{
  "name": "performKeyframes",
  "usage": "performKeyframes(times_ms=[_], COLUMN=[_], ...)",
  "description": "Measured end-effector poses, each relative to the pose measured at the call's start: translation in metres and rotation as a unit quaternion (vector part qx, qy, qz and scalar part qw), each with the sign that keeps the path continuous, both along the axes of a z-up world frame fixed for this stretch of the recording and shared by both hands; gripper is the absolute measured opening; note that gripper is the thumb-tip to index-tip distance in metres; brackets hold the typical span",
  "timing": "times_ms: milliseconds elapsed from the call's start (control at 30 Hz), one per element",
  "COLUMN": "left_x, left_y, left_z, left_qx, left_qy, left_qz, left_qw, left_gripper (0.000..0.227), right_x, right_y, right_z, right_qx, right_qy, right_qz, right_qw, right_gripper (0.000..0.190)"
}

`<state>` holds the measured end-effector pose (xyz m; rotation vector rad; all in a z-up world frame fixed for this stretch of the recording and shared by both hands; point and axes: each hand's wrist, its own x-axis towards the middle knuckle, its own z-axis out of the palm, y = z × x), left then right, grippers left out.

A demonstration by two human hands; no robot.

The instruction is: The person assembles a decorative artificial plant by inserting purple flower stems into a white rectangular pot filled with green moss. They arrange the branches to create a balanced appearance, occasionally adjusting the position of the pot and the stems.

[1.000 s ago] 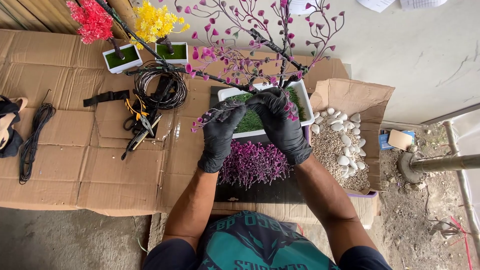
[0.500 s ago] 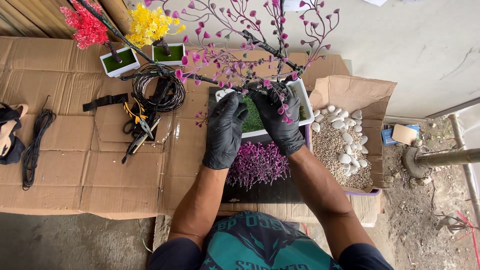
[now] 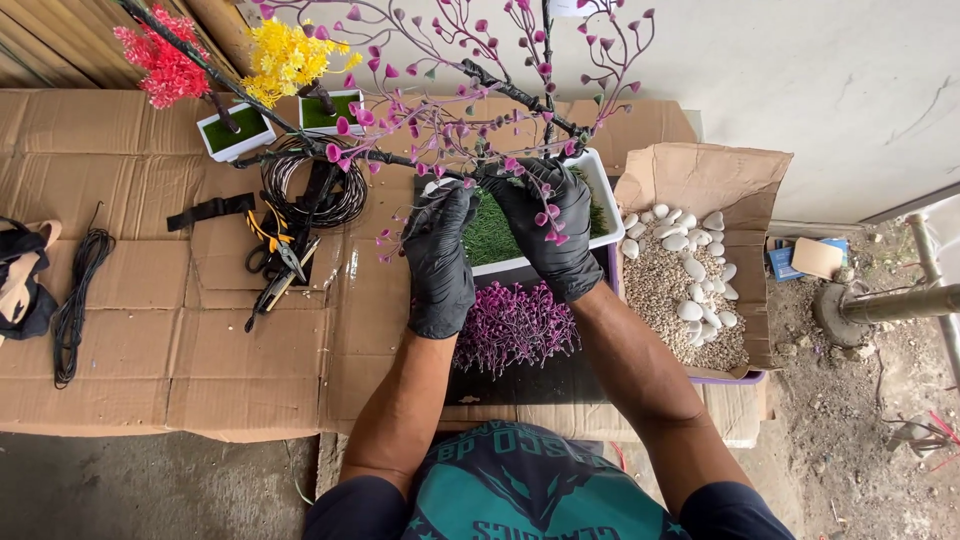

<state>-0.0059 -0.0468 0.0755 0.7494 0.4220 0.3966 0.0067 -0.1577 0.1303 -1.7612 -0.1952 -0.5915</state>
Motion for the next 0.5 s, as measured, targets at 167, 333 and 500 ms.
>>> performKeyframes(times_ms=[167, 333, 500], left_x=[-0.002, 0.001, 0.003], left_y=[0.007, 0.003, 0.0], left_z=[0.014, 0.016, 0.006], left_qx=[-0.028, -0.024, -0.005], left_qy=[0.01, 0.034, 0.018], left_qz=[-0.013, -0.008, 0.011], left_qw=[0.999, 0.999, 1.0], left_gripper=[0.03, 0.032, 0.031], right_x=[-0.002, 0.001, 0.003], right_y=[0.002, -0.001, -0.002], right_z=[0.008, 0.002, 0.004], right_qx=[-0.003, 0.031, 0.009], right_qy=[-0.004, 0.0, -0.017], right_qz=[0.012, 0.028, 0.024], right_qw=[1.0, 0.999, 1.0], right_gripper=[0.022, 0.023, 0.022])
